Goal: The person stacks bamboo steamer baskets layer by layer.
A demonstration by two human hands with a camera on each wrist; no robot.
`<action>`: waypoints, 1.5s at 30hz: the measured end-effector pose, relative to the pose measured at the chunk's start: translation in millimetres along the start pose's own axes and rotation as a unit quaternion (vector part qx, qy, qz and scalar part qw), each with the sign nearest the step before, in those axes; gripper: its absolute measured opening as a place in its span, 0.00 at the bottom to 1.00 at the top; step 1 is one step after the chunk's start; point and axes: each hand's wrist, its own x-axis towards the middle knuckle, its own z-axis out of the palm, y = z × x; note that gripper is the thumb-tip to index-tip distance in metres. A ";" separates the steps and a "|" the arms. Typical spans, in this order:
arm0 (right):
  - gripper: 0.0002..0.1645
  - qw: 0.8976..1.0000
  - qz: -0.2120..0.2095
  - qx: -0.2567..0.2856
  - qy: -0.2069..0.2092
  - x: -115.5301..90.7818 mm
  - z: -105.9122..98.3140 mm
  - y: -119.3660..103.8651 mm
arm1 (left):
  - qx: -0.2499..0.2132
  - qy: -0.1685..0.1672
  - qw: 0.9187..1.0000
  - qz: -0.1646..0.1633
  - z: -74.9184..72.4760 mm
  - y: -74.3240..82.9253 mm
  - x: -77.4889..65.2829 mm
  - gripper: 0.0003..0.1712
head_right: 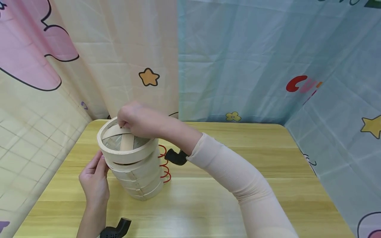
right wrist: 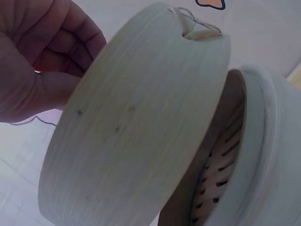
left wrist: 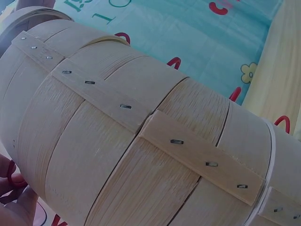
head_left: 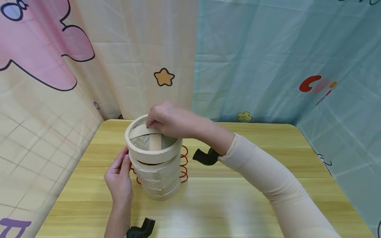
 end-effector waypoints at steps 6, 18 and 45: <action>0.11 1.000 -0.003 -0.009 -0.016 3.6 10.6 -1.2 | -0.005 0.005 1.000 0.001 -0.6 0.1 -0.8 0.14; 0.13 0.999 0.002 -0.028 -0.028 5.4 22.2 -0.2 | 0.022 0.005 1.000 0.001 -0.9 -1.3 -0.5 0.16; 0.11 0.999 -0.010 -0.034 0.026 -1.9 34.8 -4.4 | 0.022 0.010 1.000 0.008 -2.1 -0.9 -0.4 0.15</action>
